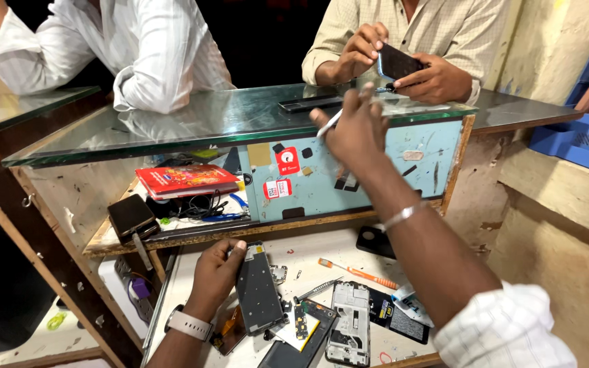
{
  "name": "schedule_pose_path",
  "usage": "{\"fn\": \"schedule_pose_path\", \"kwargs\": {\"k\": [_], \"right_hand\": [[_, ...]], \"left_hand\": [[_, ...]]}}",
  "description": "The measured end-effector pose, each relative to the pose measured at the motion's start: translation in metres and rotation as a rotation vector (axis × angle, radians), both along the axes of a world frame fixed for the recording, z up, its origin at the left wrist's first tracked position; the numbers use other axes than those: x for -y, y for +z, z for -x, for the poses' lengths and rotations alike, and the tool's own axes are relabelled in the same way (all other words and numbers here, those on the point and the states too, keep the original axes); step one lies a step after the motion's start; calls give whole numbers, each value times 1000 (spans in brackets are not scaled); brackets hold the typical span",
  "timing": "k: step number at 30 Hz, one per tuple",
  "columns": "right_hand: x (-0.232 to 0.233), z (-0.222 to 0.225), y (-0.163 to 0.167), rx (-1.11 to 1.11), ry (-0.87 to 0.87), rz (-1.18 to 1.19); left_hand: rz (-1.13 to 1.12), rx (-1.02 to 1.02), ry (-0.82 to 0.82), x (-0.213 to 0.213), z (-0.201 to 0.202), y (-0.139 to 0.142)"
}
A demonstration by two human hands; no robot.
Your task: The person repairs a smartphone at a cluttered workbench, prying open the phone's back cover and working on its internal components with a small metal tool. They briefly hand the phone up to the customer across the counter, then continue prying and adjusting the phone chassis and parts.
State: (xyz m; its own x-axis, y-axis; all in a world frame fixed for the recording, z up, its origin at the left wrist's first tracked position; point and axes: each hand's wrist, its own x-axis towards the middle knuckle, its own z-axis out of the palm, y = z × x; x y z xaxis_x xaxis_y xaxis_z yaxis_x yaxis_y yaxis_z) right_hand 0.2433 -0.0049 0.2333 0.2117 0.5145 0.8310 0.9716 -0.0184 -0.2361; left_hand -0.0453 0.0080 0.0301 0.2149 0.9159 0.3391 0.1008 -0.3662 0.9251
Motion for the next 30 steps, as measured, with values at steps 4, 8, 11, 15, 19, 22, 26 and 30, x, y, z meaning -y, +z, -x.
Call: {"fn": "schedule_pose_path", "kwargs": {"k": [4, 8, 11, 15, 19, 22, 26, 30], "right_hand": [[34, 25, -77, 211, 350, -185], [65, 59, -160, 328, 592, -35], [71, 65, -188, 122, 705, 161], [67, 58, -200, 3, 733, 169], [58, 55, -207, -117, 755, 270], [52, 54, -211, -106, 766, 273], [51, 56, -217, -73, 794, 285], [51, 57, -204, -20, 697, 266]], "left_hand": [[-57, -35, 24, 0, -2, 0], [-70, -60, 17, 1, -2, -5], [-84, -44, -1, 2, -4, -8], [-131, -127, 36, 4, -6, -10], [-50, -107, 31, 3, -8, -9], [-10, -86, 18, 3, -8, -8], [-67, -97, 7, 4, -7, -7], [-37, -35, -45, 6, -6, -5]]}}
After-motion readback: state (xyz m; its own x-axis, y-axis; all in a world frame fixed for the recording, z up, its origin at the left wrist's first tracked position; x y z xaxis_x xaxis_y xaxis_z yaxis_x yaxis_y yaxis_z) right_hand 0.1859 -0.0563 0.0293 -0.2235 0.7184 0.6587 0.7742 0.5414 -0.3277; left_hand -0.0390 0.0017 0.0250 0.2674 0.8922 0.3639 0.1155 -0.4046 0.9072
